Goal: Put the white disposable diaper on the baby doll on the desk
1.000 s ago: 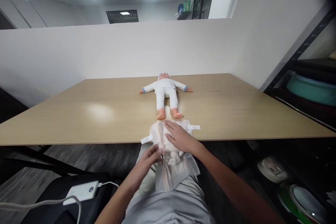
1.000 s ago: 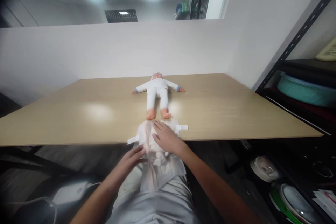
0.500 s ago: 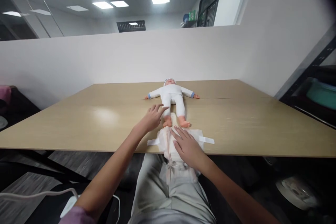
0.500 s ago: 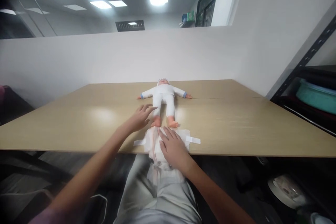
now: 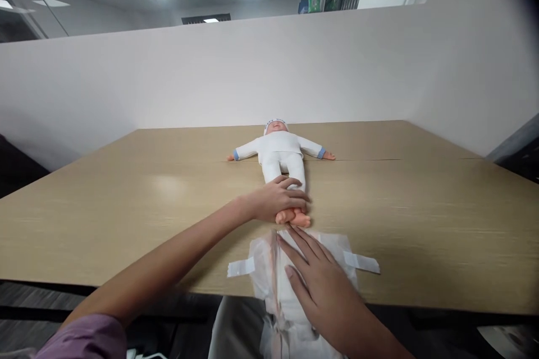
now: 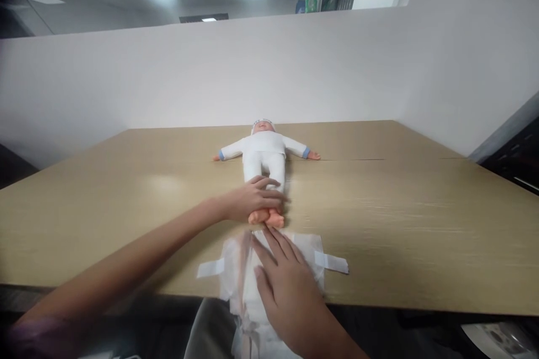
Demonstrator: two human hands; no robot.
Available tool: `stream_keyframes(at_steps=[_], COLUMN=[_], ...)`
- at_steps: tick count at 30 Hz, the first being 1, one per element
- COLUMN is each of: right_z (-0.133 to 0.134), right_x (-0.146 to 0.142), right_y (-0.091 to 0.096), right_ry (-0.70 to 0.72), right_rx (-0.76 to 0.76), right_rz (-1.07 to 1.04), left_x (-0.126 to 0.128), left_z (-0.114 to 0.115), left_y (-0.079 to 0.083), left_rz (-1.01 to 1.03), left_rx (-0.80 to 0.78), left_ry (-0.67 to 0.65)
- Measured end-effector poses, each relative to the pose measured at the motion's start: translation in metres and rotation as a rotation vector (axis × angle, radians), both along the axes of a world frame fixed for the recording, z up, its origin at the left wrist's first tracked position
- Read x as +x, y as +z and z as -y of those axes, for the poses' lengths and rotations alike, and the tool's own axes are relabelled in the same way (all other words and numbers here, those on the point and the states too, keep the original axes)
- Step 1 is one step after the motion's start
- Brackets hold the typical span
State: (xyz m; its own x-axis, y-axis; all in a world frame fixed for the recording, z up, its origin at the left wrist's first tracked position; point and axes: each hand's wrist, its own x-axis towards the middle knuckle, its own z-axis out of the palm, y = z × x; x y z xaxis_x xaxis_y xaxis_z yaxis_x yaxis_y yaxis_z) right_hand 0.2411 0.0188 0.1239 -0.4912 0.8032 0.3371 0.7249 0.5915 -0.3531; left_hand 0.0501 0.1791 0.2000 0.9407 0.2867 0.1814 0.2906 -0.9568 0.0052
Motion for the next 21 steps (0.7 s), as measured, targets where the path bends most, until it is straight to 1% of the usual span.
stream_keyframes(at_steps=[3,5,6,10,12,15,17,21], right_z=[-0.008,-0.016,-0.022,-0.055,-0.079,-0.125,-0.159,-0.225], right_x=[0.005,0.007,0.008,0.005,-0.002,-0.014,-0.021,-0.031], right_y=[0.006,0.011,0.013,0.016,0.015,0.009,0.004,0.000], right_ry=[0.038,0.079,0.099,0.146,0.148,0.155,0.172,0.157], right_rx=[-0.080,-0.138,-0.157,-0.167,-0.142,-0.088,-0.037,0.048], right_rz=[0.061,0.099,0.111,0.142,0.164,0.177,0.170,0.104], left_x=[-0.001,-0.001,-0.002,-0.004,-0.007,-0.012,-0.016,-0.023], left_z=[-0.006,-0.011,-0.014,-0.024,-0.030,-0.038,-0.043,-0.051], left_y=[0.021,0.039,0.049,0.084,0.097,0.110,0.115,0.121], left_rz=[0.108,0.221,0.273,0.416,0.475,0.561,0.614,0.658], left_rx=[-0.098,-0.192,-0.241,-0.419,-0.474,-0.521,-0.531,-0.535], left_ry=[-0.030,-0.056,-0.047,0.124,0.172,0.130,0.100,0.140])
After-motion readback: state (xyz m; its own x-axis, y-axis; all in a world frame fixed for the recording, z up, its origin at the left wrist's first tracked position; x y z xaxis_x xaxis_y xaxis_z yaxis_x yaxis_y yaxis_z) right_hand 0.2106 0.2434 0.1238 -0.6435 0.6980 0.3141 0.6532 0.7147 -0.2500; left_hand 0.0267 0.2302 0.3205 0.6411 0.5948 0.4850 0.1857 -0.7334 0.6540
